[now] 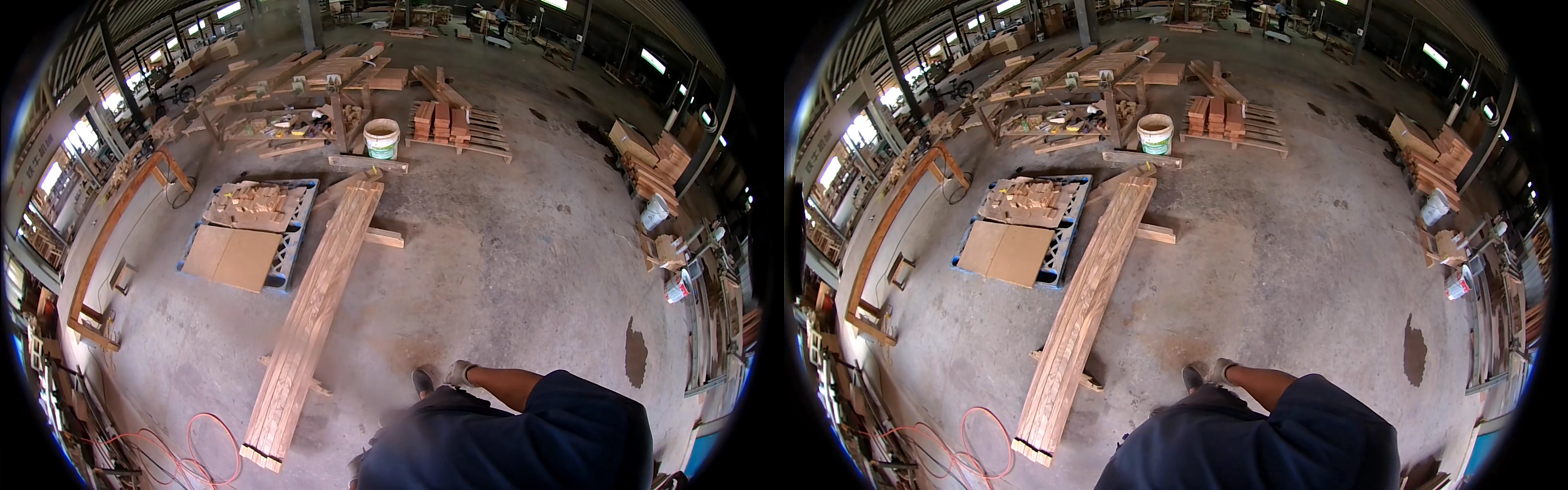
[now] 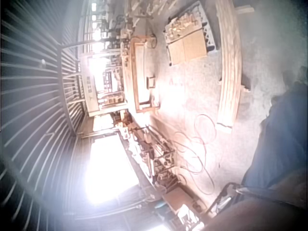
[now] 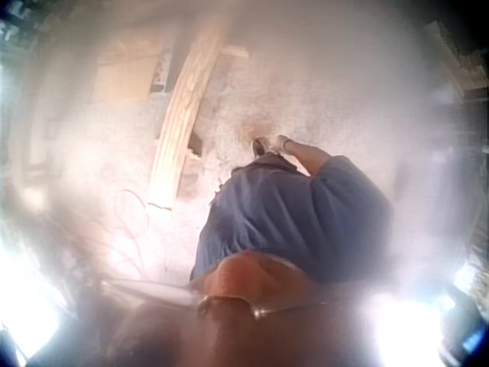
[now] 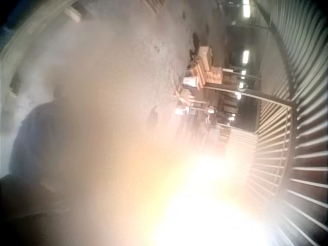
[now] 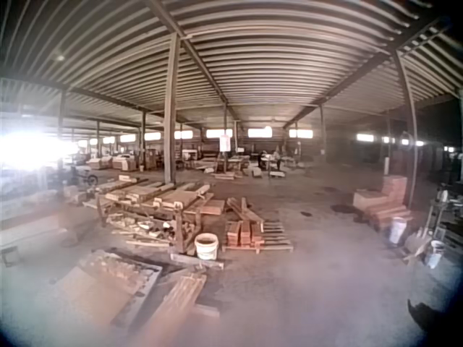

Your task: The person uses a nail gun to fasten small wooden blocks to the ends of long planks. They then carry the planks to a workbench and assemble them into a rectangular frame structure, adding cross supports and additional planks to form a larger assembly.

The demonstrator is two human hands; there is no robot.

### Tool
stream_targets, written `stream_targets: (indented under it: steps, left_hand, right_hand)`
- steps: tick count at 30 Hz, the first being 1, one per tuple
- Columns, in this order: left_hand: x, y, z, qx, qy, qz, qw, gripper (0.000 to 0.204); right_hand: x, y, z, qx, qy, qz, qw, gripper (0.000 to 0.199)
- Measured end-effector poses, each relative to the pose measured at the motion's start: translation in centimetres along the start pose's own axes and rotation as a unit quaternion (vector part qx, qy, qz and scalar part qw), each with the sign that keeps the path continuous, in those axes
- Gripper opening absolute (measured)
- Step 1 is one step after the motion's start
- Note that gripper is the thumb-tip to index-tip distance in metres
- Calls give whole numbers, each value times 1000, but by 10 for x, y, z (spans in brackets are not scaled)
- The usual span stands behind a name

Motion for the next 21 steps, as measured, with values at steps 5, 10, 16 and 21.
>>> stream_targets:
  steps: [5,10,16,21]
  left_hand:
    - [6,-1,4,85,33,14,996,41]
    - [13,-1,0,51,35,-17,998,40]
    - [9,-1,-2,-76,-13,-42,996,38]
    - [-1,1,2,-272,-70,-94,955,38]
  right_hand:
    - [2,3,12,-3,23,18,1000,29]
    - [5,0,15,14,52,33,998,28]
    - [11,-8,-3,-124,-69,5,990,21]
    - [10,-10,-3,-129,-57,-12,990,19]
Point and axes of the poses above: each hand's wrist, its own x-axis away from the middle knuckle, its own y-axis out of the back of the hand, z = x × y, the point moved 7 cm from there along -x, towards the middle knuckle, and after that the axes turned 13 degrees about y, right-handed, at the moved point
